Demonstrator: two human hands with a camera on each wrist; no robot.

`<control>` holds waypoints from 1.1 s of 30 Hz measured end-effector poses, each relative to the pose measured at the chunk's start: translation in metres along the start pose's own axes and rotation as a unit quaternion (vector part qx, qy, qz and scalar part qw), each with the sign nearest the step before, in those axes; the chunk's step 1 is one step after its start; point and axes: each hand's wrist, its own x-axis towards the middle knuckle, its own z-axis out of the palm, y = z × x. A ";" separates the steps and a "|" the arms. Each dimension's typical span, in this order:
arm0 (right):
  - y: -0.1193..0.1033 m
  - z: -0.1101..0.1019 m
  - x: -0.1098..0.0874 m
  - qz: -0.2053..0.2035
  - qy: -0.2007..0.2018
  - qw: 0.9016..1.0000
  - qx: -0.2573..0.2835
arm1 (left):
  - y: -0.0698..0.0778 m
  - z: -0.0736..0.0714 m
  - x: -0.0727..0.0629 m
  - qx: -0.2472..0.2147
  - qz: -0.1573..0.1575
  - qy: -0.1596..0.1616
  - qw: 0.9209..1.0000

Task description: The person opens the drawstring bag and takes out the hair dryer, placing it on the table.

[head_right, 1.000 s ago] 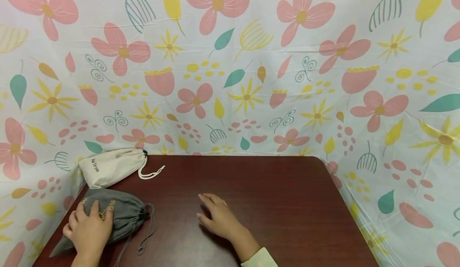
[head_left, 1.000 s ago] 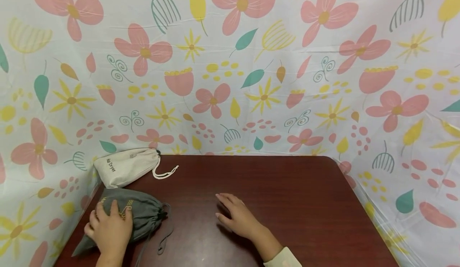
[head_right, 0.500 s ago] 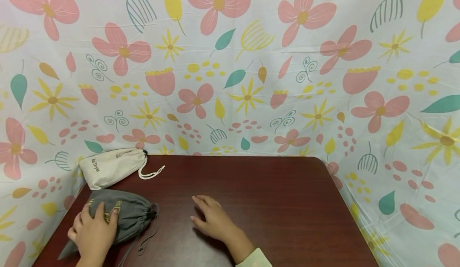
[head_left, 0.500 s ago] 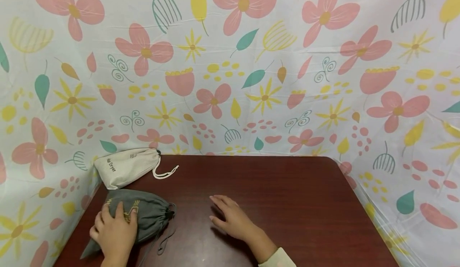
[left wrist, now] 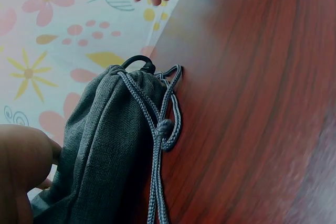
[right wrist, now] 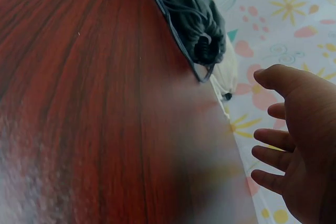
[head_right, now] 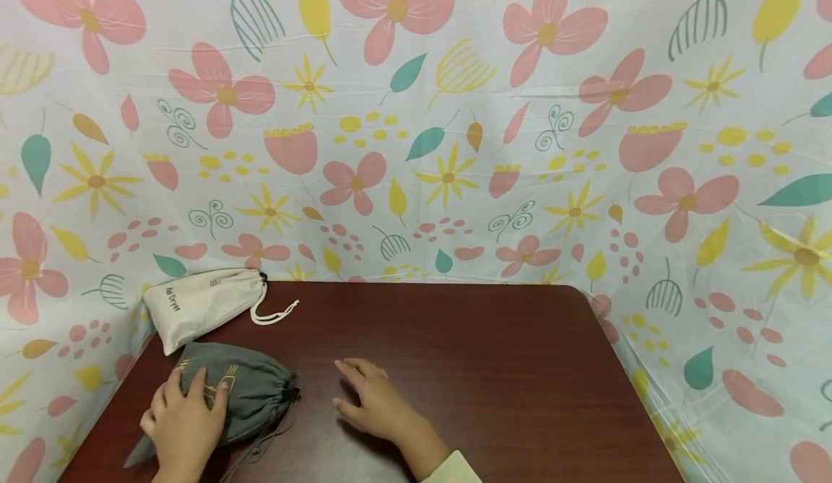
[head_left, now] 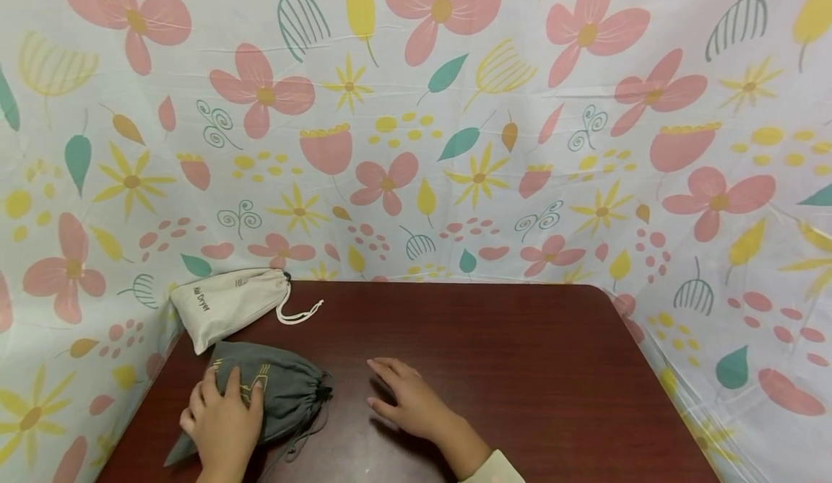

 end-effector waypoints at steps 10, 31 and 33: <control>-0.005 0.005 0.004 -0.017 -0.005 1.000 0.007 | 0.010 0.008 -0.006 -0.006 0.024 0.002 1.000; -0.015 0.015 0.006 -0.058 -0.019 0.998 -0.009 | 0.028 0.024 -0.016 -0.012 0.077 0.023 0.997; -0.017 0.016 0.006 -0.056 -0.020 0.998 -0.008 | 0.030 0.027 -0.017 -0.011 0.087 0.029 0.996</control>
